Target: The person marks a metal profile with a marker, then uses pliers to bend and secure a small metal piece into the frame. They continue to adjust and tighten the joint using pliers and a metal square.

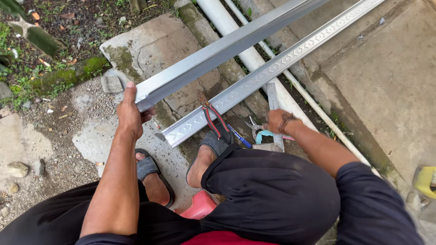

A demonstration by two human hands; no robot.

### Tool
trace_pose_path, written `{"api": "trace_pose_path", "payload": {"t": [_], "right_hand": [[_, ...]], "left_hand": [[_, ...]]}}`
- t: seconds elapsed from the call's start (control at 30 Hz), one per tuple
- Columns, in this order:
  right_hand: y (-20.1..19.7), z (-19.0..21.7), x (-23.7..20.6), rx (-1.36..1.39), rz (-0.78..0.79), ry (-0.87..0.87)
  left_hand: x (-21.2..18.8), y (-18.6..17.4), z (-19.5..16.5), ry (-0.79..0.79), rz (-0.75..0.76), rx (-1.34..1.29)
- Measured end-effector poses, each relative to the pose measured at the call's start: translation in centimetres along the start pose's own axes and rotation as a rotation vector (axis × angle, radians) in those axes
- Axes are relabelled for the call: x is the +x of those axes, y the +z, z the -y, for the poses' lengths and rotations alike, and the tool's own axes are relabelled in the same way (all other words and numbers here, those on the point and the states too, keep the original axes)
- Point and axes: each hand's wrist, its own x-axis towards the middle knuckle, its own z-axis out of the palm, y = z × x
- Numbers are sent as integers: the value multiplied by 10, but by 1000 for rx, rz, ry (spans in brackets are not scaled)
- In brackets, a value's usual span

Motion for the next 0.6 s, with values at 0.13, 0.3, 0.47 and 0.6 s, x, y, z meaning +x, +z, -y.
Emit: {"api": "trace_pose_path", "payload": {"t": [0.13,0.3,0.47,0.6], "right_hand": [[87,2,-24,489,-477,273],[145,24,-45,454,-915,358],[130,11,-37,618,-668,508],[128,2,-40,611,-641,452]], "left_hand": [[5,-2,11,-36,5,-31],[10,-2,18,-50,19,-87],[-7,1,25,-52,61,-53],[-21,4,27,-62,65,-33]]}}
